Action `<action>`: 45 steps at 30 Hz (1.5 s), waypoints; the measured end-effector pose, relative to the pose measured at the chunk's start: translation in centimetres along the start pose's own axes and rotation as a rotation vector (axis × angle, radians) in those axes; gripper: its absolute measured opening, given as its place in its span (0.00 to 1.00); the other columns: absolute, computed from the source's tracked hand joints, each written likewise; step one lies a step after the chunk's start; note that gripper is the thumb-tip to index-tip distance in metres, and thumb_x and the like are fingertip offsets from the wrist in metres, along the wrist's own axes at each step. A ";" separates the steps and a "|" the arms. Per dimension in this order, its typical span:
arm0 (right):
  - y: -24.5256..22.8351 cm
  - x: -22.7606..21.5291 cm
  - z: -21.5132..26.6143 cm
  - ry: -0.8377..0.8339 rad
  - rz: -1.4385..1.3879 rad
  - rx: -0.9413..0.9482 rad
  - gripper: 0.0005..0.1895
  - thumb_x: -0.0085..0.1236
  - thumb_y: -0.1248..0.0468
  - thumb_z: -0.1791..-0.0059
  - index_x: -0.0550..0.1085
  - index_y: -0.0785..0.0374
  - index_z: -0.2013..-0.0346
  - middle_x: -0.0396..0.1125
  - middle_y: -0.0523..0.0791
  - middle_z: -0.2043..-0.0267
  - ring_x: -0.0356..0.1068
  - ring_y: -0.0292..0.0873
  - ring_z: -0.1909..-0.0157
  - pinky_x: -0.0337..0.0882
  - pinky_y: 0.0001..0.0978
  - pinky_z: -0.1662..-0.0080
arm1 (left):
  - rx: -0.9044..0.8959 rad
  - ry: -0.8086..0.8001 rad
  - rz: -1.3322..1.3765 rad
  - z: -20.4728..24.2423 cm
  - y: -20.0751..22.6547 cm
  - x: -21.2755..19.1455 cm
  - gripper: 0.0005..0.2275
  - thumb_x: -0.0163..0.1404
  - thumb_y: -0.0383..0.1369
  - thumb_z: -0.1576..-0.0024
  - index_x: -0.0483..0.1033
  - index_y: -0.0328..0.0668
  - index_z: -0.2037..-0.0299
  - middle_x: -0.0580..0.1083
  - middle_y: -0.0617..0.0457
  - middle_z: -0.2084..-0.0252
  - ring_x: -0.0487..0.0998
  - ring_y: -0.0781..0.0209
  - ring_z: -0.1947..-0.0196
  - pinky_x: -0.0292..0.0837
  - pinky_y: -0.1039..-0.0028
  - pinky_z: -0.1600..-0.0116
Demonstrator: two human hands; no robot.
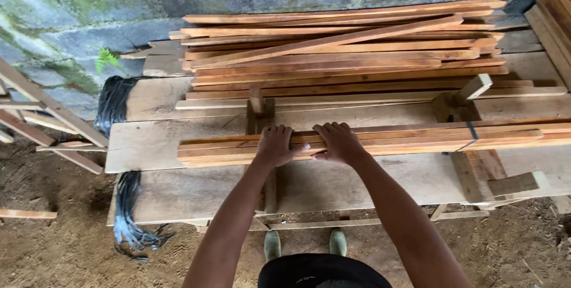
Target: The recorder is bundling several pieces of cut lumber together using black plastic or rubber straps.
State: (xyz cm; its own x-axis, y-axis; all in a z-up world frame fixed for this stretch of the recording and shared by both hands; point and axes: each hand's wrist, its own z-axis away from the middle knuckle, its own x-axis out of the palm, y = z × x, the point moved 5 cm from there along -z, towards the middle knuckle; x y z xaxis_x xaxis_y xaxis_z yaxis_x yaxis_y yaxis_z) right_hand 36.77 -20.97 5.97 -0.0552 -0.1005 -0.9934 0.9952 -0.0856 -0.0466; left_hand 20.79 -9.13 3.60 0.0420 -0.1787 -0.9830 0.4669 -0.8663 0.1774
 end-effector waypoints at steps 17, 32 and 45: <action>19.8 -2.4 12.1 0.003 -0.008 0.078 0.47 0.72 0.40 0.64 0.67 0.51 0.35 0.72 0.47 0.48 0.72 0.52 0.43 0.69 0.50 0.41 | -0.047 0.078 -0.046 -4.2 7.5 1.5 0.39 0.51 0.72 0.55 0.70 0.50 0.45 0.75 0.51 0.49 0.77 0.51 0.43 0.67 0.54 0.35; 26.5 2.5 14.5 0.378 0.155 0.096 0.41 0.69 0.28 0.73 0.74 0.48 0.56 0.71 0.39 0.62 0.75 0.43 0.52 0.74 0.40 0.45 | -0.046 0.226 -0.136 -4.6 6.6 3.4 0.41 0.56 0.72 0.64 0.68 0.55 0.47 0.73 0.56 0.52 0.75 0.57 0.45 0.69 0.60 0.40; 26.9 2.3 14.0 0.208 0.082 0.160 0.44 0.68 0.26 0.71 0.73 0.48 0.52 0.71 0.39 0.58 0.74 0.42 0.48 0.71 0.38 0.43 | -0.049 0.107 -0.133 -4.6 7.1 2.3 0.39 0.54 0.74 0.58 0.70 0.49 0.50 0.74 0.52 0.54 0.77 0.52 0.47 0.71 0.59 0.39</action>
State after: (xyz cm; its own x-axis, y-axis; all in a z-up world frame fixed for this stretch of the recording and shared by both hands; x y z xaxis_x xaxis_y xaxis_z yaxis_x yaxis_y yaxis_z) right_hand 62.26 -37.38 3.91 0.0591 0.0908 -0.9941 0.9694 -0.2431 0.0354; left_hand 28.31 -13.56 2.35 0.0693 -0.0110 -0.9975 0.5171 -0.8547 0.0454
